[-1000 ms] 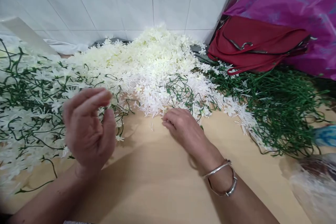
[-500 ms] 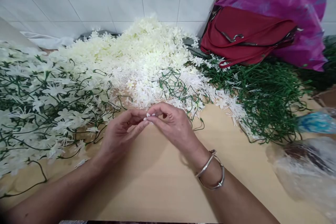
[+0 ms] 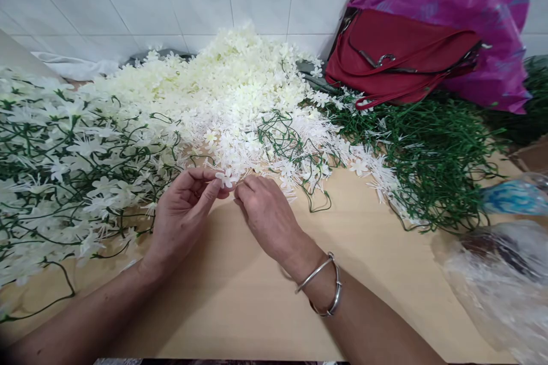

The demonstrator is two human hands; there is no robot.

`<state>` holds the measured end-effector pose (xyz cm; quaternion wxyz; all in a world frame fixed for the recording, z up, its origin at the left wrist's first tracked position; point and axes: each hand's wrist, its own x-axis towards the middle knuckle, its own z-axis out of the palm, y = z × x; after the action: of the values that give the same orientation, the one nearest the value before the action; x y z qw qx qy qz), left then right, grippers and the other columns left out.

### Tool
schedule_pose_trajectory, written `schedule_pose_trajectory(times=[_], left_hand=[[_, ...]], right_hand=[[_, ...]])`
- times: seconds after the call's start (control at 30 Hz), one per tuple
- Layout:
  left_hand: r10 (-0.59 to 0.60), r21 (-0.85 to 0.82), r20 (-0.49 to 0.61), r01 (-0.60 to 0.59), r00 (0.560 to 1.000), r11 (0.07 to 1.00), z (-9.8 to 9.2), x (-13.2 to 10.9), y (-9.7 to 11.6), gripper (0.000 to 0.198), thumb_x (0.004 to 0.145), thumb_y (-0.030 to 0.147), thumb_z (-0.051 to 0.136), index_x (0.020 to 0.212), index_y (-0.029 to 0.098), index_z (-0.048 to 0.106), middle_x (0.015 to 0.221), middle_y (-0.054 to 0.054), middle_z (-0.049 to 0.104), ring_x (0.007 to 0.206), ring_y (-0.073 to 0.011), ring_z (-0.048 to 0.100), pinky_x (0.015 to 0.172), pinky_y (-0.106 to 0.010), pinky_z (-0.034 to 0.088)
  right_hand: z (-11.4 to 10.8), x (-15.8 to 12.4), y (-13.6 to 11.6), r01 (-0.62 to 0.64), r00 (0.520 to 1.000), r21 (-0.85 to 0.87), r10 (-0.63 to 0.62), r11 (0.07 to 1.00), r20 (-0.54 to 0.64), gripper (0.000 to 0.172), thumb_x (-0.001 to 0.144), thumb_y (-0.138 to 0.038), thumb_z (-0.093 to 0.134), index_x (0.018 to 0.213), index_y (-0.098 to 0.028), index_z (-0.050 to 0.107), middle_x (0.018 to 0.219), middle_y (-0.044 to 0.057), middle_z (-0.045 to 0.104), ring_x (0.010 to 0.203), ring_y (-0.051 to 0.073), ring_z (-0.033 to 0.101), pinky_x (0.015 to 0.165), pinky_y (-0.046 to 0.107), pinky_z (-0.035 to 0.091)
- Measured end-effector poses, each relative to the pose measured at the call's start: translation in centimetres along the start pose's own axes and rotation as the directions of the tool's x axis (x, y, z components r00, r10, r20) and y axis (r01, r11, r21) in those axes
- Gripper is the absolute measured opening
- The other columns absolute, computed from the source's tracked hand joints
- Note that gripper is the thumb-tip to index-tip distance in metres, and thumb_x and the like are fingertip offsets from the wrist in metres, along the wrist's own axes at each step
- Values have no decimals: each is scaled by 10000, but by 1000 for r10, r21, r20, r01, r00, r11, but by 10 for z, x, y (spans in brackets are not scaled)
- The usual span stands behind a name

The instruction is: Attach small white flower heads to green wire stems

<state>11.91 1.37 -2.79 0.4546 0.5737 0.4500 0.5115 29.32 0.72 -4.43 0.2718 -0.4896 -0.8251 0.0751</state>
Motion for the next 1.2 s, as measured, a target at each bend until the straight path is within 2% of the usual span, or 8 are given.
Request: schedule_pose_trajectory(times=[0.1,0.23,0.3,0.4,0.53,0.63,0.93,1.2], left_hand=[[-14,-44,26,16,1000,999,5,-4,2,192,965,361,727,1018,200,637,889,-22,747,833,-157,769,786,-269,634],[-74,-130,59,81,996,988,10,-4,2,222,933,363,764,995,196,632,844,5,722,787,-144,767,778,-263,634],[-126,-186,76,138,989,973,12,-3,0,243,906,362,789,984,188,639,823,11,720,765,-135,757,768,-255,630],[-199,-250,98,218,975,944,12,0,-3,281,874,384,815,978,177,655,833,4,737,768,-135,751,770,-260,633],[-266,-305,111,287,958,908,8,3,-4,302,849,401,841,954,177,667,859,7,744,811,-136,751,829,-278,639],[-280,-325,128,307,951,895,7,4,-3,305,838,404,857,932,176,677,878,7,744,810,-128,742,848,-281,639],[-298,-326,191,347,935,879,7,2,-4,268,854,419,845,900,183,727,897,-26,766,816,-137,729,868,-293,625],[-248,-287,165,287,955,914,9,0,-7,218,859,386,830,899,183,762,856,-24,747,802,-145,682,804,-283,583]], right_hand=[[-7,0,9,-69,997,-30,69,997,-24,190,1024,-102,543,912,-186,672,903,92,692,846,247,620,776,381,475],[-21,1,17,-201,951,150,230,968,-206,175,1020,-111,526,984,-218,661,965,82,713,880,231,645,808,364,503],[-25,2,14,-206,915,265,282,942,-288,139,1018,-141,557,1007,-225,667,985,72,734,898,221,669,826,356,519],[-28,2,5,-211,876,465,377,860,-300,84,1008,-188,614,980,-231,681,913,34,749,841,196,693,795,333,537],[-26,1,-8,-141,873,628,396,765,-285,58,978,-196,690,959,-239,724,1001,39,773,971,204,722,891,350,555],[-23,0,-11,-88,891,597,331,797,-311,100,951,-160,720,928,-249,758,1039,51,745,1051,215,699,975,385,542],[-13,0,-5,-139,906,559,333,818,-262,135,925,-140,724,892,-263,771,1028,53,716,1010,222,697,938,415,573],[-11,0,-10,-66,916,361,200,930,-349,161,935,-91,664,880,-237,700,1016,62,698,995,224,695,908,414,573]])
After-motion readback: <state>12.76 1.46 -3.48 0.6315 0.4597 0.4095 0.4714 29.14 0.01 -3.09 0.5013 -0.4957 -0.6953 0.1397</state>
